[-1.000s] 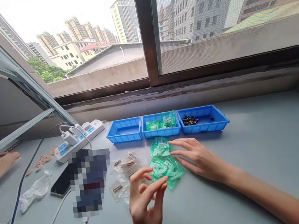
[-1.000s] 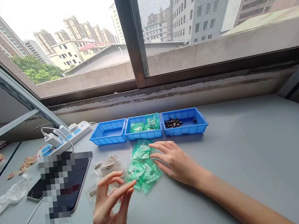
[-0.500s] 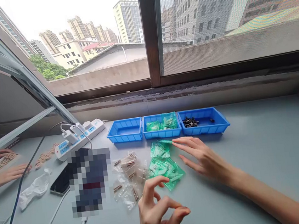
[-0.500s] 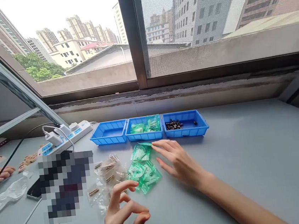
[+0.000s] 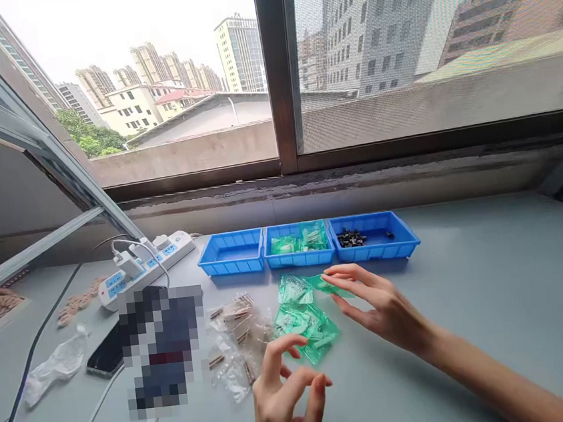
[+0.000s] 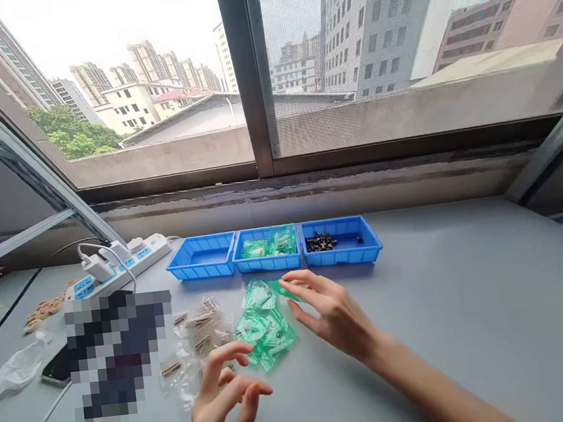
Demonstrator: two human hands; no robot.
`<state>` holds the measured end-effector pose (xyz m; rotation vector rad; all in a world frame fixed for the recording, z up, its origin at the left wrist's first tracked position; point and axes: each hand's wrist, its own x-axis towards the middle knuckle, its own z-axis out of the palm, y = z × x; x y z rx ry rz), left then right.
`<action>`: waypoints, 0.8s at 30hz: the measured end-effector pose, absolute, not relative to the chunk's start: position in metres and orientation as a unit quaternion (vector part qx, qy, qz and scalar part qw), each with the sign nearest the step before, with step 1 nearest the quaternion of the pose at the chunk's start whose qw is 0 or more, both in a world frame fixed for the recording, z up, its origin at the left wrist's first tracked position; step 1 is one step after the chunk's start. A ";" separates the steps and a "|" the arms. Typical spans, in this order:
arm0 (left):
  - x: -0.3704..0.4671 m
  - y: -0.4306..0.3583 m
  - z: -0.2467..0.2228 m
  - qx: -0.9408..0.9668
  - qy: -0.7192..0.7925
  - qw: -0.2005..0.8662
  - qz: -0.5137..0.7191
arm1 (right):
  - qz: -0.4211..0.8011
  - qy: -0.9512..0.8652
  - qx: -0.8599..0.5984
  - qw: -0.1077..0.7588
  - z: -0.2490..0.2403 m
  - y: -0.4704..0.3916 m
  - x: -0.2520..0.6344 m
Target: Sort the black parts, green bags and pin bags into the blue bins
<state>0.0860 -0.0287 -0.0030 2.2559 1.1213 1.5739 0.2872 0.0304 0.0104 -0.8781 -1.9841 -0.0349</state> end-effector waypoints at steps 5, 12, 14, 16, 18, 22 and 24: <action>0.087 -0.029 -0.004 0.759 0.376 0.077 0.525 | -0.028 -0.808 -0.365 0.462 0.010 0.031 0.289; 0.088 -0.029 -0.004 0.759 0.374 0.087 0.526 | -0.044 -0.812 -0.373 0.447 0.010 0.031 0.289; 0.088 -0.030 -0.004 0.759 0.372 0.089 0.526 | -0.050 -0.813 -0.378 0.441 0.010 0.031 0.289; 0.088 -0.030 -0.004 0.760 0.370 0.089 0.527 | -0.048 -0.812 -0.384 0.437 0.010 0.031 0.290; 0.088 -0.030 -0.004 0.760 0.369 0.090 0.528 | -0.037 -0.810 -0.392 0.435 0.010 0.031 0.290; 0.090 -0.030 -0.004 0.755 0.378 0.085 0.529 | 0.041 -0.791 -0.437 0.427 0.006 0.032 0.291; 0.091 -0.029 -0.002 0.745 0.390 0.082 0.534 | 0.097 -0.772 -0.472 0.415 0.003 0.032 0.291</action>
